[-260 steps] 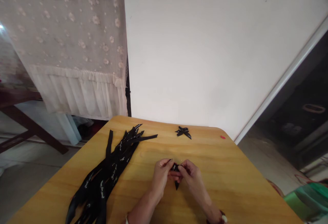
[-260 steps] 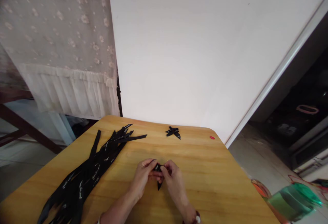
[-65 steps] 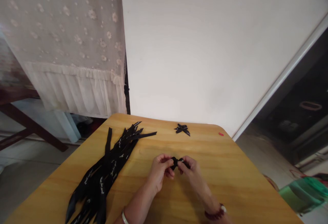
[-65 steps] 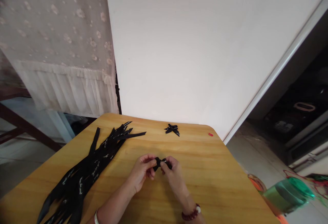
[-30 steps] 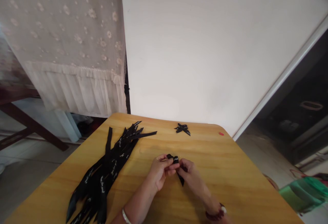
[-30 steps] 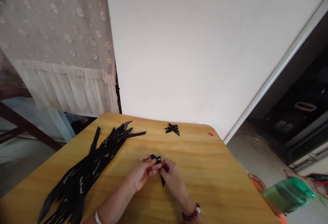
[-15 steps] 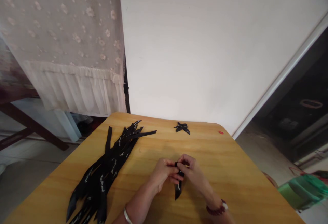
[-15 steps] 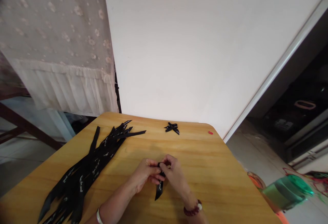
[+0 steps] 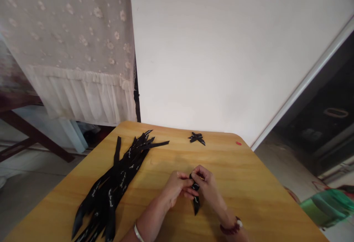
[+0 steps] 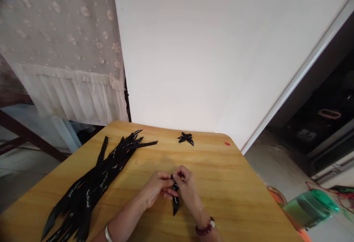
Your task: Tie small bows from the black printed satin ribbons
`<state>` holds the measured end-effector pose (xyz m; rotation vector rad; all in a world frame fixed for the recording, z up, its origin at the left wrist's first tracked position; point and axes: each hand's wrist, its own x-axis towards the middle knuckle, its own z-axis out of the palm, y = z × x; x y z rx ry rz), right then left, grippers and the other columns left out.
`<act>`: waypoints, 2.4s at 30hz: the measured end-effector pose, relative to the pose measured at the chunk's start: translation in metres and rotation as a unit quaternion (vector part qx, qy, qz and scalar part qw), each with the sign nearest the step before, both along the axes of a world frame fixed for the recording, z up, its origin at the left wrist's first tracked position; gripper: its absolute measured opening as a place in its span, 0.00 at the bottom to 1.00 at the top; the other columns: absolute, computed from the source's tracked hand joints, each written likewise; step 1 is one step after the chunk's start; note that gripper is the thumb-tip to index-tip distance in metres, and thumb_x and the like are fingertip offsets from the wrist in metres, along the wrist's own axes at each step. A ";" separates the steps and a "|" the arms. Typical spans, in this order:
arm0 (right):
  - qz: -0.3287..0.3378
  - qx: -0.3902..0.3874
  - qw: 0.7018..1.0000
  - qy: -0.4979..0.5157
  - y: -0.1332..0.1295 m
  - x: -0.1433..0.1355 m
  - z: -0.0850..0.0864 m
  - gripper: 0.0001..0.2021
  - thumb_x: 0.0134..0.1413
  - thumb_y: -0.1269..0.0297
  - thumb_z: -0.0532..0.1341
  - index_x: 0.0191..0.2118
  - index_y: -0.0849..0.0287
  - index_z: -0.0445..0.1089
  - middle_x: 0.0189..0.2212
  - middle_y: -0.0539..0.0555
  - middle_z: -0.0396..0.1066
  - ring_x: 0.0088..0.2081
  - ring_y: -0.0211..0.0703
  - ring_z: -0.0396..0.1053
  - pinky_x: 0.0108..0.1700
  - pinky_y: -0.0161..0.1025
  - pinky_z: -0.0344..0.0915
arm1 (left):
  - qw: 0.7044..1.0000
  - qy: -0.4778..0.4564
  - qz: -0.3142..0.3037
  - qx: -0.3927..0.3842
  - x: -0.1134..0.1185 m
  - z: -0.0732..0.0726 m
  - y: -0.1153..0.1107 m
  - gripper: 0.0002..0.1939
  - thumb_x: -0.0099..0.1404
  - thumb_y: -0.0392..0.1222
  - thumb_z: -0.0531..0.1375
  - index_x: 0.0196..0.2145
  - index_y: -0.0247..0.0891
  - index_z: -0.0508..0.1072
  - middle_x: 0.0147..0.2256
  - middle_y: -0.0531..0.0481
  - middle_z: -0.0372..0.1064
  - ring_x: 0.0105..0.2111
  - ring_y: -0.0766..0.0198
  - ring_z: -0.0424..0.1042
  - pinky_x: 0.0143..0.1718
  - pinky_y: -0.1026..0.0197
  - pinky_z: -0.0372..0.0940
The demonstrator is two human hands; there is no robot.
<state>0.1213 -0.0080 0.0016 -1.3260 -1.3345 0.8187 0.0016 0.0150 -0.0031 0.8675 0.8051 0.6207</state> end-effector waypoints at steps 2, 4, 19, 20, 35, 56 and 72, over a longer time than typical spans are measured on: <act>-0.006 0.001 1.000 0.002 0.001 0.000 -0.001 0.08 0.43 0.64 0.57 0.19 0.59 0.59 0.16 0.46 0.57 0.22 0.35 0.57 0.23 0.31 0.54 | 1.000 -0.010 0.010 -0.007 0.000 -0.002 0.000 0.10 0.45 0.39 0.61 0.25 0.29 0.69 0.22 0.45 0.70 0.21 0.60 0.71 0.18 0.66 0.61; -0.018 0.005 1.000 0.002 0.002 0.000 -0.001 0.10 0.45 0.62 0.56 0.19 0.60 0.59 0.16 0.46 0.58 0.22 0.35 0.57 0.24 0.31 0.55 | 0.999 -0.032 0.029 -0.013 0.000 -0.004 0.001 0.10 0.45 0.39 0.60 0.26 0.30 0.68 0.24 0.45 0.70 0.21 0.60 0.71 0.17 0.66 0.61; 0.010 -0.065 0.986 0.154 -0.003 -0.006 0.003 0.13 0.40 0.55 0.61 0.24 0.60 0.60 0.17 0.47 0.65 0.17 0.34 0.64 0.20 0.30 0.58 | 0.983 -0.044 0.176 0.035 0.000 -0.002 0.007 0.09 0.43 0.40 0.61 0.20 0.30 0.67 0.14 0.51 0.66 0.13 0.68 0.64 0.12 0.69 0.55; 0.011 -0.060 0.986 0.153 -0.003 -0.006 0.003 0.13 0.39 0.56 0.61 0.24 0.60 0.60 0.16 0.46 0.64 0.17 0.34 0.64 0.20 0.30 0.58 | 0.984 -0.050 0.165 0.038 0.000 -0.002 0.006 0.10 0.44 0.41 0.61 0.20 0.30 0.68 0.14 0.50 0.66 0.14 0.68 0.65 0.13 0.68 0.57; 0.028 -0.048 0.992 0.116 -0.003 -0.007 0.004 0.15 0.41 0.53 0.59 0.20 0.59 0.57 0.13 0.46 0.64 0.16 0.35 0.63 0.20 0.32 0.59 | 0.974 -0.093 0.204 0.027 0.004 -0.001 0.004 0.14 0.44 0.47 0.62 0.21 0.33 0.65 0.16 0.51 0.66 0.16 0.65 0.67 0.13 0.67 0.57; -0.006 0.000 0.998 0.070 -0.005 -0.011 0.007 0.12 0.43 0.59 0.56 0.18 0.55 0.52 0.13 0.44 0.57 0.17 0.34 0.59 0.19 0.32 0.57 | 0.980 -0.094 0.175 -0.017 -0.002 0.009 0.002 0.17 0.47 0.51 0.58 0.23 0.32 0.65 0.19 0.48 0.68 0.15 0.65 0.68 0.11 0.69 0.54; 0.066 -0.094 0.988 0.101 -0.006 -0.006 0.007 0.13 0.46 0.55 0.56 0.29 0.61 0.62 0.17 0.45 0.62 0.11 0.28 0.59 0.13 0.27 0.48 | 0.983 -0.039 0.177 0.018 -0.003 0.002 0.007 0.10 0.41 0.37 0.62 0.17 0.34 0.62 0.11 0.56 0.61 0.10 0.73 0.59 0.07 0.73 0.48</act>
